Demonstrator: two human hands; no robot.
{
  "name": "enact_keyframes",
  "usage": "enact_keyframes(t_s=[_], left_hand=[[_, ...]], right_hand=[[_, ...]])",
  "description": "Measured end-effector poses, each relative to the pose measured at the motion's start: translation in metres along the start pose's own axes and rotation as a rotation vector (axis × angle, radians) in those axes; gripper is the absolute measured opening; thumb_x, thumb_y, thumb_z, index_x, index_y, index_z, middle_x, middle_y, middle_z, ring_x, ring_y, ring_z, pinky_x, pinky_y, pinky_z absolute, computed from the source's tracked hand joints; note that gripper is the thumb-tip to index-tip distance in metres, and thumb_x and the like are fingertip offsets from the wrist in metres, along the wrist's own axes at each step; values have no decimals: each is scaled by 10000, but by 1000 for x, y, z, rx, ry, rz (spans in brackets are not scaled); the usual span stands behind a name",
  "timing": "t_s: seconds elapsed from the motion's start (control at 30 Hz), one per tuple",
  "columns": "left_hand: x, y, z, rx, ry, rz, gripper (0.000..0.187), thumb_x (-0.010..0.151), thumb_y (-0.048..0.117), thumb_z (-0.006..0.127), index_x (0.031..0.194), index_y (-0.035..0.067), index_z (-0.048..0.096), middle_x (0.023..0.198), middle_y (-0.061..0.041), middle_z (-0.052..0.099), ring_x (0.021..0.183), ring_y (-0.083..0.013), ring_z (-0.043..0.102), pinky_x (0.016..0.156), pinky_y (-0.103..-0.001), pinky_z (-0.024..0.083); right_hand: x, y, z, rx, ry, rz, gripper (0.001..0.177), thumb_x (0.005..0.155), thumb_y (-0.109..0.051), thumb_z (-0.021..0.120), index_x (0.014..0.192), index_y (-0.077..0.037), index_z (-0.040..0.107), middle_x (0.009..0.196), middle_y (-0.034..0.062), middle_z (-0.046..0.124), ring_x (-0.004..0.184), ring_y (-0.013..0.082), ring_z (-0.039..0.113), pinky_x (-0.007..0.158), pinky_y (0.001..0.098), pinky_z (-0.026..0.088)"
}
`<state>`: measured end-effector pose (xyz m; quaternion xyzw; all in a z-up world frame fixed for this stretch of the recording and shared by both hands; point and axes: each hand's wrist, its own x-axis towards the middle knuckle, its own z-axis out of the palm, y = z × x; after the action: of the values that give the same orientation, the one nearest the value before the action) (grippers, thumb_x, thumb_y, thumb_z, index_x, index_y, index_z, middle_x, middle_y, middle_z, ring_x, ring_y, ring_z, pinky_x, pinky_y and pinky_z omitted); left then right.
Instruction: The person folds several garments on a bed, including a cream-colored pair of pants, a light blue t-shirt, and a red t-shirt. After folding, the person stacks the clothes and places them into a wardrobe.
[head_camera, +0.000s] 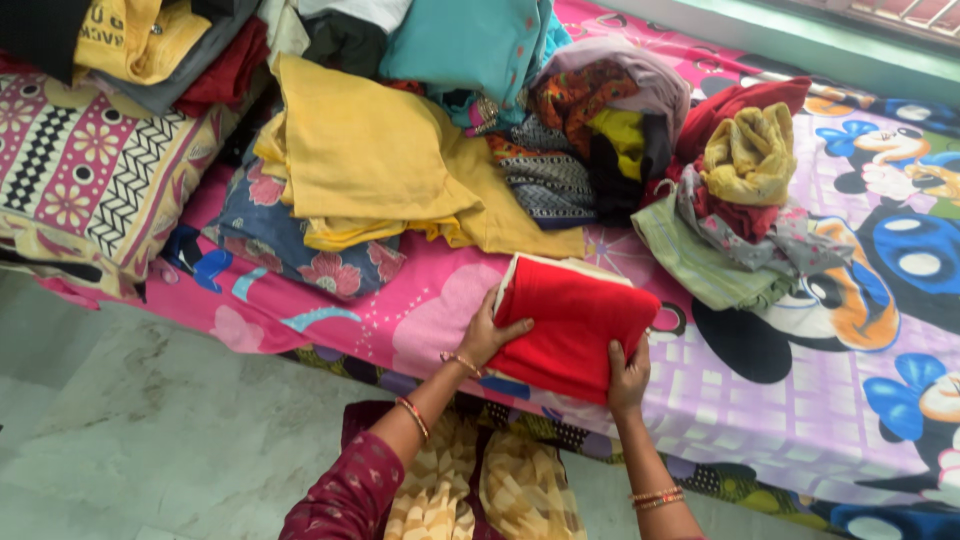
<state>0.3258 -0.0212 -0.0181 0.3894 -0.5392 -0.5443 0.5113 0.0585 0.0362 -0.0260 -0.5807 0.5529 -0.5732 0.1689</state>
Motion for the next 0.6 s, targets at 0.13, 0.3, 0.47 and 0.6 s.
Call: enact_keyframes(t_s=[0.13,0.3,0.47,0.6], left_hand=[[-4,4,-1,40,-12,-22,950,788,336,874,1538,49,367,1450,-141,575,1350,-234,553,1145,-362,437],[-9,4,-4,68,-41,-62,973,780,334,866,1542,54,330,1429,-150,595,1328,-248,578,1122,-367,459],[-8,12,-5,35,-68,-45,970,815,283,867,1559,53,289,1470,-154,552,1366,-251,535,1152,-374,423],[-5,14,-6,70,-80,-185,984,801,269,873,1549,86,259,1449,-125,560,1351,-220,547,1150,-356,427]], right_hand=[[-8,13,-1,-11,-1,36,612,1018,-354,605,1468,43,484,1384,205,615,1281,299,575,1099,383,418],[-20,33,-1,-16,2,70,612,1008,-347,593,1462,44,473,1355,202,620,1249,306,583,1078,391,429],[-22,31,-5,-75,-26,90,619,989,-361,594,1442,45,482,1350,221,623,1254,338,589,1077,401,426],[-12,12,-2,-138,-44,153,652,969,-370,595,1456,43,467,1366,223,609,1270,356,576,1081,408,422]])
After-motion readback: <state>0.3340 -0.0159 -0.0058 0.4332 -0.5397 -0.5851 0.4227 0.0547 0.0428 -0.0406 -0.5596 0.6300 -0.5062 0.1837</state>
